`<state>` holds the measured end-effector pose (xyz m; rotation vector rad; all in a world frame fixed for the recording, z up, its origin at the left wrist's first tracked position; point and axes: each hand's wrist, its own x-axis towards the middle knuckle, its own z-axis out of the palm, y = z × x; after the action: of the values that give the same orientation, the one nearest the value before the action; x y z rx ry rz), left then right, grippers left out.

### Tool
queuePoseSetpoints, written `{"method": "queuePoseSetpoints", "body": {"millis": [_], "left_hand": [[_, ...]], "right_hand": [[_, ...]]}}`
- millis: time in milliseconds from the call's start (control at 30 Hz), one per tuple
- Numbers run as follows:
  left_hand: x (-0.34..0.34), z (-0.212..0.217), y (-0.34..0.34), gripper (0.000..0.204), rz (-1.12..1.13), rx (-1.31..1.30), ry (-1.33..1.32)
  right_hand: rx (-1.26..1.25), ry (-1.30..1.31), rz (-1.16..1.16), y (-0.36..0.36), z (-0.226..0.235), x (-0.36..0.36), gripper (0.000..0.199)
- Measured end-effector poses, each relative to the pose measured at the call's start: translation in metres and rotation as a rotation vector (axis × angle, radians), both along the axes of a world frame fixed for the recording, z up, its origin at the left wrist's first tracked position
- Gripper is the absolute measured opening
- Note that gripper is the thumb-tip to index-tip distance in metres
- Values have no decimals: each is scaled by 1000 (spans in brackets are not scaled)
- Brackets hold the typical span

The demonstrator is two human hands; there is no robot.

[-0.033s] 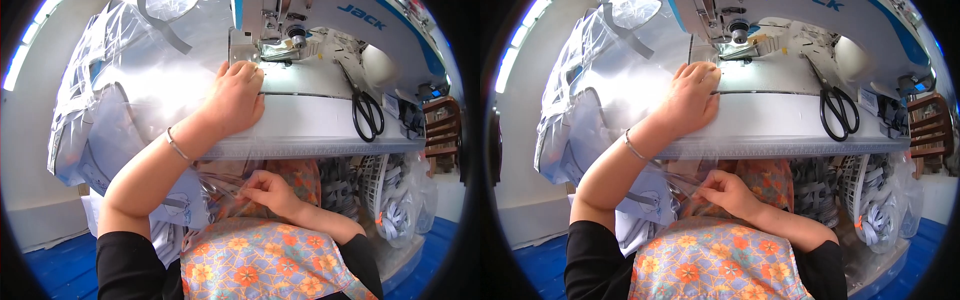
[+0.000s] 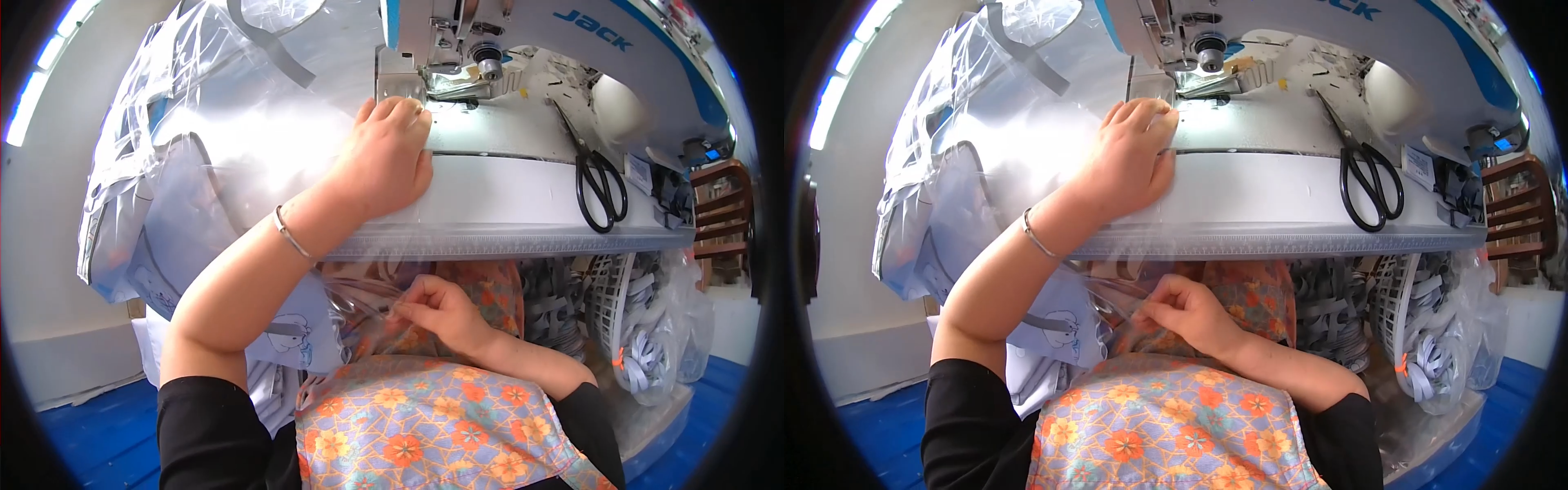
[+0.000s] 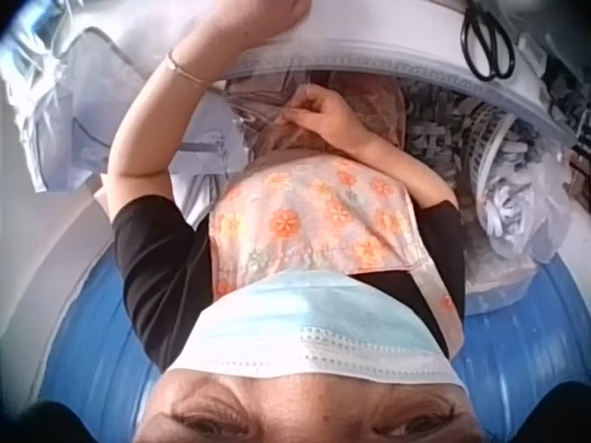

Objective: Using an industrial sewing machine to assemble textile items, including sewing fabric pieces and plastic linings together.

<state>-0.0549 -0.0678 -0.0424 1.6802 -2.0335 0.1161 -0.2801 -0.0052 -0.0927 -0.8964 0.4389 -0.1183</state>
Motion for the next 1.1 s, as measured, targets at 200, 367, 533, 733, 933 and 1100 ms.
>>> {"method": "queuePoseSetpoints", "body": {"millis": [200, 367, 533, 733, 933, 1100], "left_hand": [[3, 2, -3, 38, -12, -12, 71], [-1, -1, 3, 42, 1, 22, -86], [-8, -1, 22, 51, 74, 81, -180], [-3, -4, 16, 52, 60, 39, -176], [-4, 7, 11, 41, -13, 53, -255], [3, 2, 4, 38, 42, -78, -264]], "right_hand": [[-71, 10, 37, 22, -16, 16, 27], [-205, 119, 308, 38, -8, 40, 42], [-483, -1, 423, 38, 14, 28, 25], [-233, -24, 324, 32, 26, -6, 27], [58, 80, 202, 27, 20, -9, 13], [-29, 20, 207, 24, 18, -5, 12]]}}
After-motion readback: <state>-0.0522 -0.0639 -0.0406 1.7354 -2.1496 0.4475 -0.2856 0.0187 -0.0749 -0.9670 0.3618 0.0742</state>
